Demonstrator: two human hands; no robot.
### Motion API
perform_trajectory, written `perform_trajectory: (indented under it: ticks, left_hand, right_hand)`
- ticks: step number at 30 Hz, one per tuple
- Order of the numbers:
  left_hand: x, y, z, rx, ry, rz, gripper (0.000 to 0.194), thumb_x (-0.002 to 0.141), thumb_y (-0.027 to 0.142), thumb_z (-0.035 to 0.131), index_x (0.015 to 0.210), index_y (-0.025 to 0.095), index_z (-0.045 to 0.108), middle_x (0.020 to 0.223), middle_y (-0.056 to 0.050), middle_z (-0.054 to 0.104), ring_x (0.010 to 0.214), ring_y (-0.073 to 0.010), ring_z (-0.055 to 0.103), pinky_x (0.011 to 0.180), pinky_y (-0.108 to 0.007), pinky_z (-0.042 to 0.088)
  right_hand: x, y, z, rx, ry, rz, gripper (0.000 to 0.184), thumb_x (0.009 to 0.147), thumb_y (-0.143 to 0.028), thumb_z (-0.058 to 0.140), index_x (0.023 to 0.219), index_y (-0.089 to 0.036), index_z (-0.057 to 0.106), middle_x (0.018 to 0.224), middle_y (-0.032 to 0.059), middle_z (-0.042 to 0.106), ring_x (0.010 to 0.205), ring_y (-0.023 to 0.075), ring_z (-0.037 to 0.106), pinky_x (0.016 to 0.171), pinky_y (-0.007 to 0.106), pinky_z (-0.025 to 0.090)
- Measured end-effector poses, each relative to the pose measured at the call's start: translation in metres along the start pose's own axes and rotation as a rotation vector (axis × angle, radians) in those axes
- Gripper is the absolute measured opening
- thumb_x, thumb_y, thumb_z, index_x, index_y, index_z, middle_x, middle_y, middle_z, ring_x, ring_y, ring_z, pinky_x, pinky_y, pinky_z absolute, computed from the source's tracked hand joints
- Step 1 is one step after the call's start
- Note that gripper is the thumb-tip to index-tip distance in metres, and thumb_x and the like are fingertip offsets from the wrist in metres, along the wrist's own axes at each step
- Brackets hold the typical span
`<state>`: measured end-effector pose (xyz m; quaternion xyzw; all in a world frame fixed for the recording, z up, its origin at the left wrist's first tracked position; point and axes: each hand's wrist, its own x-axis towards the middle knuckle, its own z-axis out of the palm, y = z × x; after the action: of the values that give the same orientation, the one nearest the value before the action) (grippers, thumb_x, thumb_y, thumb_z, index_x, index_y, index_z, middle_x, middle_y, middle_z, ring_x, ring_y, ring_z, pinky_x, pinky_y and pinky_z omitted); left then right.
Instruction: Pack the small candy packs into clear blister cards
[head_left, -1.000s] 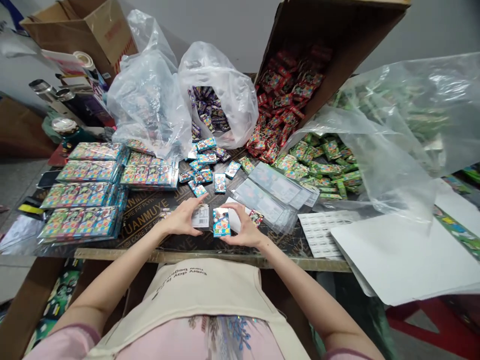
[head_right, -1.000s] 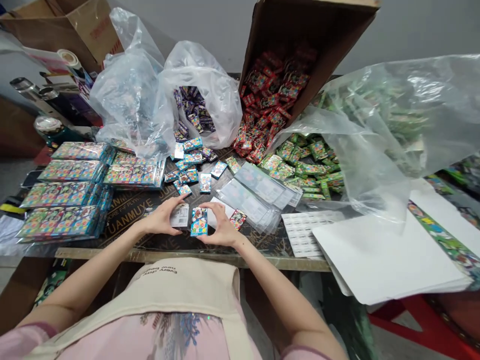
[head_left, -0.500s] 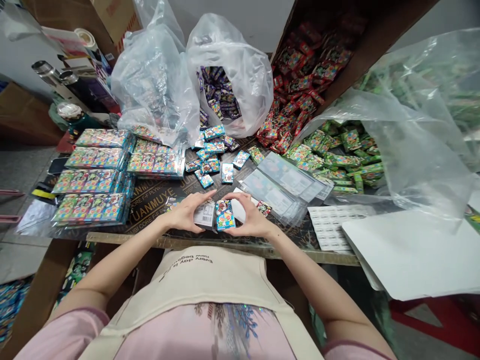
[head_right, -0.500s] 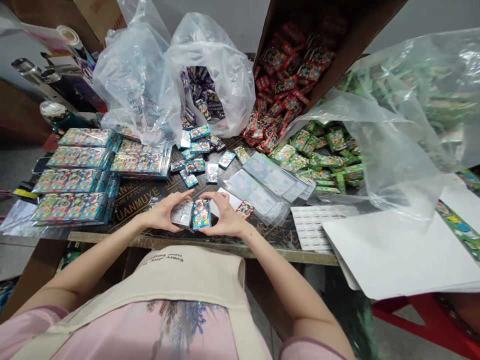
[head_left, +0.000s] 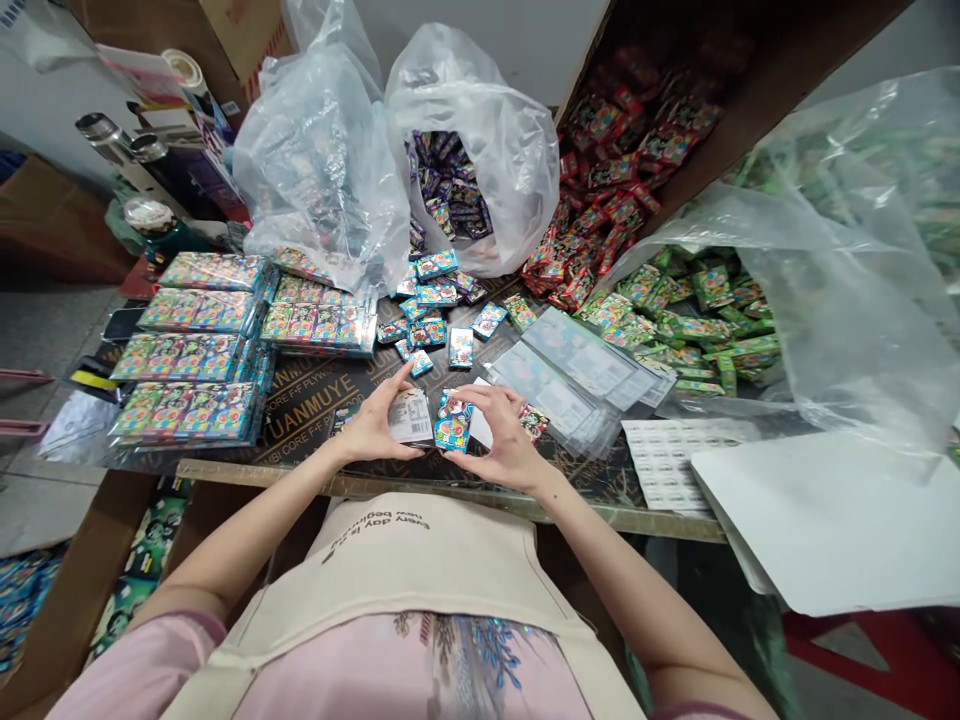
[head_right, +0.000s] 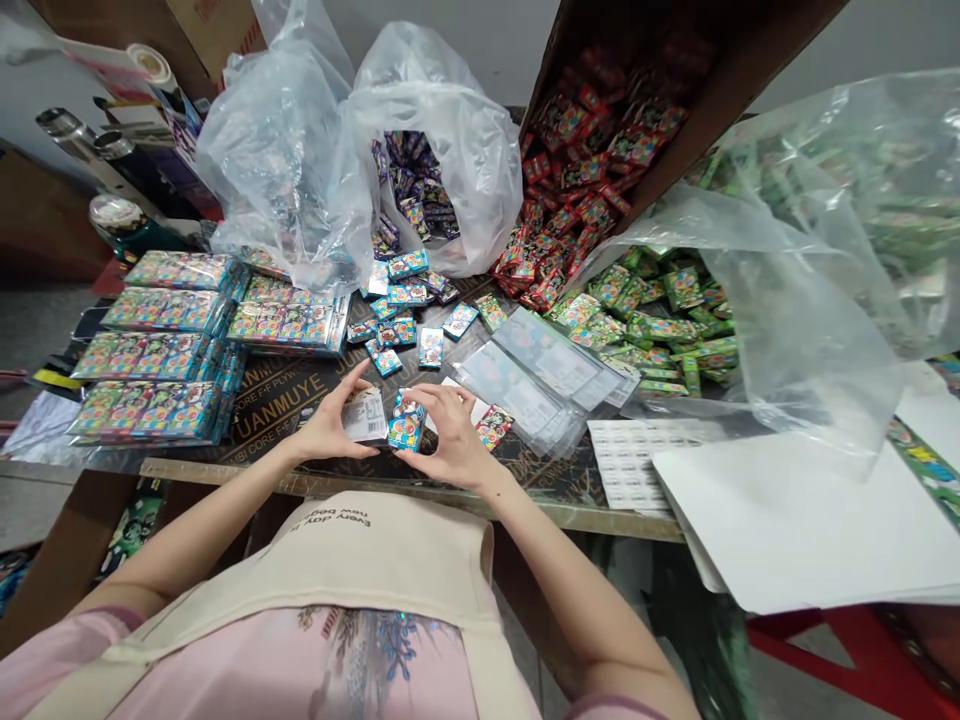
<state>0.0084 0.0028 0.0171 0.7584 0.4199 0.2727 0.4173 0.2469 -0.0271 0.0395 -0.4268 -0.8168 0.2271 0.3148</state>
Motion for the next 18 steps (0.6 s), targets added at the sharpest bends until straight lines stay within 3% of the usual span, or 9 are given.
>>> perform_trajectory:
  ticks: [10, 14, 16, 18]
  left_hand:
    - [-0.001, 0.001, 0.001, 0.018, -0.096, 0.035, 0.123, 0.053, 0.031, 0.082, 0.151, 0.023, 0.008, 0.116, -0.007, 0.057, 0.105, -0.0244, 0.056, 0.1, -0.04, 0.04]
    - [-0.003, -0.001, 0.0, 0.078, -0.147, -0.003, 0.127, 0.052, 0.035, 0.083, 0.151, 0.022, 0.005, 0.121, -0.009, 0.054, 0.111, -0.0268, 0.052, 0.102, -0.042, 0.037]
    - [-0.004, -0.005, 0.002, 0.12, -0.199, -0.042, 0.127, 0.049, 0.038, 0.084, 0.151, 0.022, 0.009, 0.125, -0.011, 0.053, 0.114, -0.0292, 0.05, 0.102, -0.044, 0.036]
    - [-0.003, -0.011, 0.007, 0.152, -0.252, -0.115, 0.118, 0.048, 0.042, 0.084, 0.148, 0.02, 0.026, 0.124, -0.012, 0.054, 0.113, -0.0312, 0.05, 0.1, -0.044, 0.037]
  right_hand:
    - [-0.002, 0.011, 0.005, 0.127, -0.065, -0.078, 0.063, 0.068, -0.035, 0.072, 0.123, -0.025, 0.042, 0.118, 0.0095, 0.057, 0.11, 0.0281, 0.054, 0.094, 0.044, 0.034]
    - [-0.005, 0.011, 0.011, 0.106, -0.019, -0.085, 0.063, 0.067, -0.034, 0.072, 0.122, -0.026, 0.043, 0.118, 0.0097, 0.057, 0.108, 0.0278, 0.055, 0.093, 0.045, 0.035]
    - [-0.009, 0.013, 0.017, 0.067, -0.012, -0.076, 0.063, 0.066, -0.034, 0.072, 0.122, -0.025, 0.043, 0.116, 0.0102, 0.057, 0.106, 0.0278, 0.055, 0.092, 0.045, 0.035]
    - [-0.014, 0.018, 0.025, 0.03, -0.06, -0.073, 0.063, 0.068, -0.034, 0.07, 0.124, -0.024, 0.042, 0.116, 0.0111, 0.057, 0.107, 0.0281, 0.055, 0.093, 0.047, 0.034]
